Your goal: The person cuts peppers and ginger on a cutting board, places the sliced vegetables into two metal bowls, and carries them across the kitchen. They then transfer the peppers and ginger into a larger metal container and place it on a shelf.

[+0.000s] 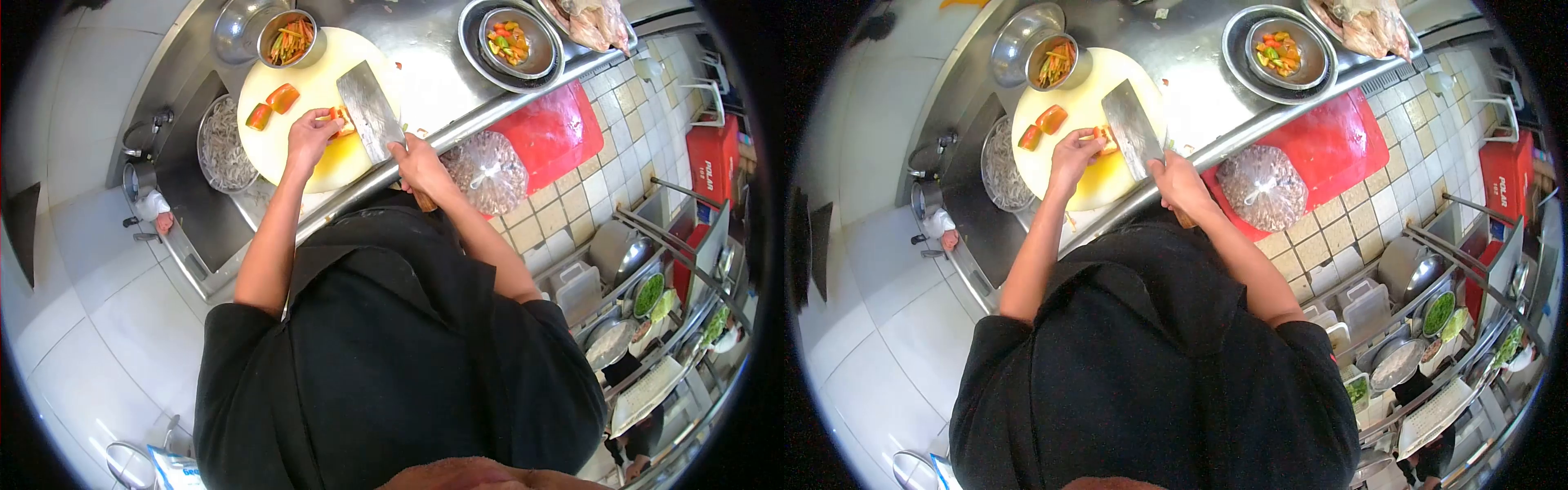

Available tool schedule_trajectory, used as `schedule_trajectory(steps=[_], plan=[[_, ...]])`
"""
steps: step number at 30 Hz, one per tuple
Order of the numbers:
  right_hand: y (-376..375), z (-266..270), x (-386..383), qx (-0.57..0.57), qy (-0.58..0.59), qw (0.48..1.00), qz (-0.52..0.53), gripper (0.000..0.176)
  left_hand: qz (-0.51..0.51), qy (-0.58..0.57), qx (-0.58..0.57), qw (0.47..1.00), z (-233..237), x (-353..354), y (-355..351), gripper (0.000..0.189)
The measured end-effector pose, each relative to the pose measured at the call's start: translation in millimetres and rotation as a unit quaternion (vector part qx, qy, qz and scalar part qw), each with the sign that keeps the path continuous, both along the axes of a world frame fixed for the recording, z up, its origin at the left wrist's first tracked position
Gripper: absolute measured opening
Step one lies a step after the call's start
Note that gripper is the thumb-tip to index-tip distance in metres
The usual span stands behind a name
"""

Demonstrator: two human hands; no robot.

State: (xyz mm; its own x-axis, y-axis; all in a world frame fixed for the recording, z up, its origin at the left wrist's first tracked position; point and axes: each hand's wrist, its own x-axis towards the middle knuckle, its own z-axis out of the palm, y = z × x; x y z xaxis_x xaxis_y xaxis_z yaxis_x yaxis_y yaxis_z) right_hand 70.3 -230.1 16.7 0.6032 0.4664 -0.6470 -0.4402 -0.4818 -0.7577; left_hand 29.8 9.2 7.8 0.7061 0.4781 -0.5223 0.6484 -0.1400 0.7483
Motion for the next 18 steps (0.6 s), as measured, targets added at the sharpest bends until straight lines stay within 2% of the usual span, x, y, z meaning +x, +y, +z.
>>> schedule_trajectory(steps=[3, 6, 9, 15, 18], plan=[[1.9, -2.4, 2.1, -0.014, 0.004, 1.000, 0.001, 0.040, 0.040, -0.037, -0.061, 0.997, -8.8, -6.7, -0.2, 0.043], [-8.7, -2.5, -2.1, 0.016, 0.022, 1.000, 0.014, 0.049, 0.058, -0.041, -0.057, 0.996, -13.0, -9.0, -2.0, 0.040], [-15.3, -16.2, -4.7, -0.010, 0.051, 0.998, 0.030, 0.048, 0.062, -0.042, -0.068, 0.995, -9.2, -9.1, -3.8, 0.037], [-1.2, -10.6, -0.7, 0.019, 0.058, 0.998, 0.017, 0.041, 0.085, -0.046, -0.093, 0.991, -10.2, -13.4, 0.5, 0.030], [-16.0, -21.1, -11.1, 0.052, 0.092, 0.994, 0.037, 0.041, 0.128, -0.034, -0.131, 0.982, -8.8, -21.4, 3.8, 0.028]])
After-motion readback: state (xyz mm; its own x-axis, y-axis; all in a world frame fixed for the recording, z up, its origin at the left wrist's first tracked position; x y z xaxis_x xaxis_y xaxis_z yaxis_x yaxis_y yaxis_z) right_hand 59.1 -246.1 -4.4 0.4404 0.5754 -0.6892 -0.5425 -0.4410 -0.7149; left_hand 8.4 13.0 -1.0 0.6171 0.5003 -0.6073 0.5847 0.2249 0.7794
